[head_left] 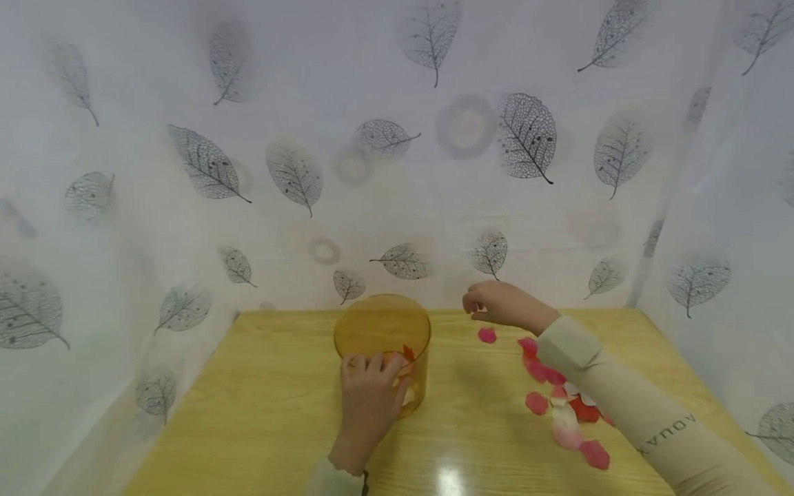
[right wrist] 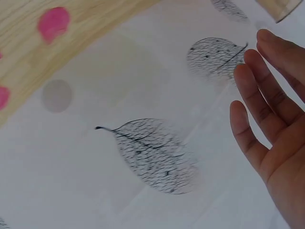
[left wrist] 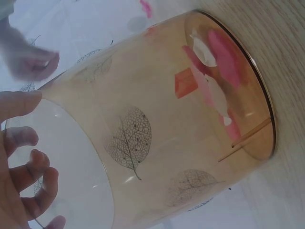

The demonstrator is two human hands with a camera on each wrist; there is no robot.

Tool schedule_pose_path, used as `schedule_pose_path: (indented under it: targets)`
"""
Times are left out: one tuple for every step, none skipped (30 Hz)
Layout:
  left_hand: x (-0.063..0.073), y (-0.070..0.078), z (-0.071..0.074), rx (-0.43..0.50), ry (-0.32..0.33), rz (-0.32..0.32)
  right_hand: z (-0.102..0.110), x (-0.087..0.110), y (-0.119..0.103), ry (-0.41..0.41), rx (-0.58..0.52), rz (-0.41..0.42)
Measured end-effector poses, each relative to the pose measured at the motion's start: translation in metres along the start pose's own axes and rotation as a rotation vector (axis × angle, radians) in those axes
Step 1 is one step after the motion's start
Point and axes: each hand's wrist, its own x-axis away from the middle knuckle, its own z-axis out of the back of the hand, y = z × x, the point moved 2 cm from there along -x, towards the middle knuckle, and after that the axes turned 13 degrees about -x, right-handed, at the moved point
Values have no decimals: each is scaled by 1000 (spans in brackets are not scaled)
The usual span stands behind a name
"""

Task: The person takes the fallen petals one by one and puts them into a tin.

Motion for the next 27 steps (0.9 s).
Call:
schedule_pose_path:
  targets:
    - [0, 0, 0, 1, 0, 1, -1, 7, 6, 1, -5, -7]
    - [0, 0, 0, -2, -1, 0, -3, 14, 13, -2, -12, -21]
    - [0, -1, 1, -1, -5, 1, -6, 21, 21, -2, -16, -31]
    - [0, -1, 2, -4, -4, 0, -9, 27, 29, -5, -23, -46]
    - [-1, -1, 3, -7, -2, -1, -11, 33, 38, -9, -30, -64]
    - [-1, -1, 3, -8, -2, -2, -14, 38, 46, -16, -40, -84]
    - [-1, -1, 4, -8, 0, -3, -17, 43, 55, -25, -48, -111]
    - [-1, -1, 4, -11, 0, -4, -20, 48, 63, -33, -56, -143]
    - [-1, -1, 4, -9, -1, -5, -23, 53, 71, -38, -65, -172]
    - [-1, -1, 4, -10, -2, -7, -26, 57, 78, -43, -76, -196]
    - [-1, -1, 4, -9, -4, -7, -29, 61, 85, -46, -89, -213]
    - [-1, -1, 4, -8, -7, -7, -32, 64, 91, -49, -106, -232]
    - [-1, -1, 4, -7, -9, -8, -35, 67, 96, -52, -119, -241]
    - [-1, -1, 3, -8, -11, -8, -38, 69, 101, -54, -133, -252]
    - [-1, -1, 3, -7, -12, -7, -42, 70, 106, -57, -151, -263]
    - [0, -2, 3, -11, -12, -8, -45, 71, 110, -64, -160, -273]
    - [0, -2, 3, -14, -12, -7, -49, 72, 114, -71, -168, -280]
    - [-1, -2, 3, -17, -10, -6, -54, 72, 118, -80, -178, -292]
    - [-1, -2, 3, -19, -8, -5, -58, 72, 122, -88, -182, -304]
    - [-1, -2, 3, -20, -6, -4, -62, 72, 126, -96, -184, -316]
    - [0, -1, 3, -22, -5, -3, -67, 72, 130, -101, -189, -330]
    - [0, -1, 2, -23, -6, -2, -71, 73, 134, -107, -188, -345]
    - [0, -1, 2, -21, -7, -2, -74, 73, 137, -112, -193, -362]
    - [0, -1, 2, -18, -11, -3, -77, 73, 140, -118, -194, -375]
    - [0, 0, 1, -15, -15, -3, -80, 74, 142, -124, -197, -382]
    - [1, 0, 1, -14, -20, -4, -82, 75, 144, -129, -198, -386]
    - [1, 0, 1, -13, -25, -5, -84, 76, 146, -132, -205, -400]
